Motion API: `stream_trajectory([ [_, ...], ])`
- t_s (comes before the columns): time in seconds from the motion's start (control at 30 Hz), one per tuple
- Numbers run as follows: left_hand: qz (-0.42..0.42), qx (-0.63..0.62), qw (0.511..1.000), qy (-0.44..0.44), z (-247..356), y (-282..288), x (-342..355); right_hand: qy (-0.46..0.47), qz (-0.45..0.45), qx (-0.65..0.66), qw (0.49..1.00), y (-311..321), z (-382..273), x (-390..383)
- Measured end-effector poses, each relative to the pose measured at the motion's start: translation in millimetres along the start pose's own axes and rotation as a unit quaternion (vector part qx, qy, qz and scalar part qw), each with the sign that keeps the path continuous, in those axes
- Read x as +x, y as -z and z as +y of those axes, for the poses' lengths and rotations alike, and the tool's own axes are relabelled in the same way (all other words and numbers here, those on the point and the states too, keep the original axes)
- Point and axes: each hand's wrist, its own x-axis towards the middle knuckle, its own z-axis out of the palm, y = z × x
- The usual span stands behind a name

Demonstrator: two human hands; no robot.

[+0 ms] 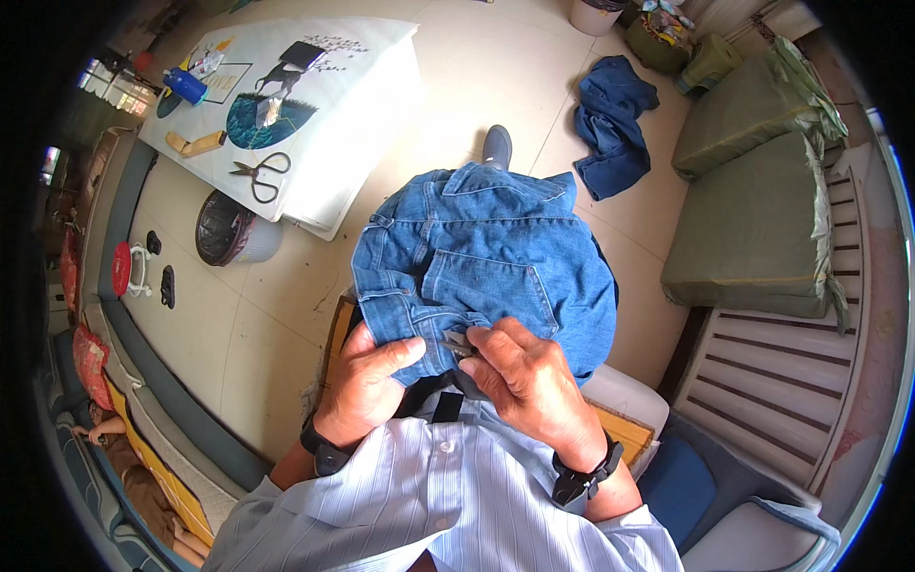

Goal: The person uses a seam ripper to remove stitches from the pocket area of a pair of blue jeans. They repeatedly pick at the seam, pull out threads, and inspect the fabric while seated.

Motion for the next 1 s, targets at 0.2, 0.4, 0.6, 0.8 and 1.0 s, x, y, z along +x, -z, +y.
stream_trajectory([
  [0.2,0.01,0.021,1.0,-0.02,-11.2,5.0,-3.1,0.003,0.004,-0.043,0.999,2.1,-8.2,0.9],
  [0.4,0.007,0.02,1.0,-0.015,-6.8,1.8,-1.1,0.008,0.017,-0.051,0.999,1.3,-9.4,1.5],
  [0.6,0.0,-0.018,1.0,-0.001,-4.9,-1.0,-0.8,0.016,0.019,-0.058,0.998,1.9,-8.2,1.6],
  [0.8,0.003,-0.017,1.0,-0.001,-6.2,-1.1,-0.2,0.027,0.026,-0.071,0.997,1.7,-7.4,2.1],
  [1.0,0.01,0.013,1.0,-0.009,-5.8,-1.2,-0.2,0.031,0.035,-0.07,0.996,0.0,-6.8,0.6],
])
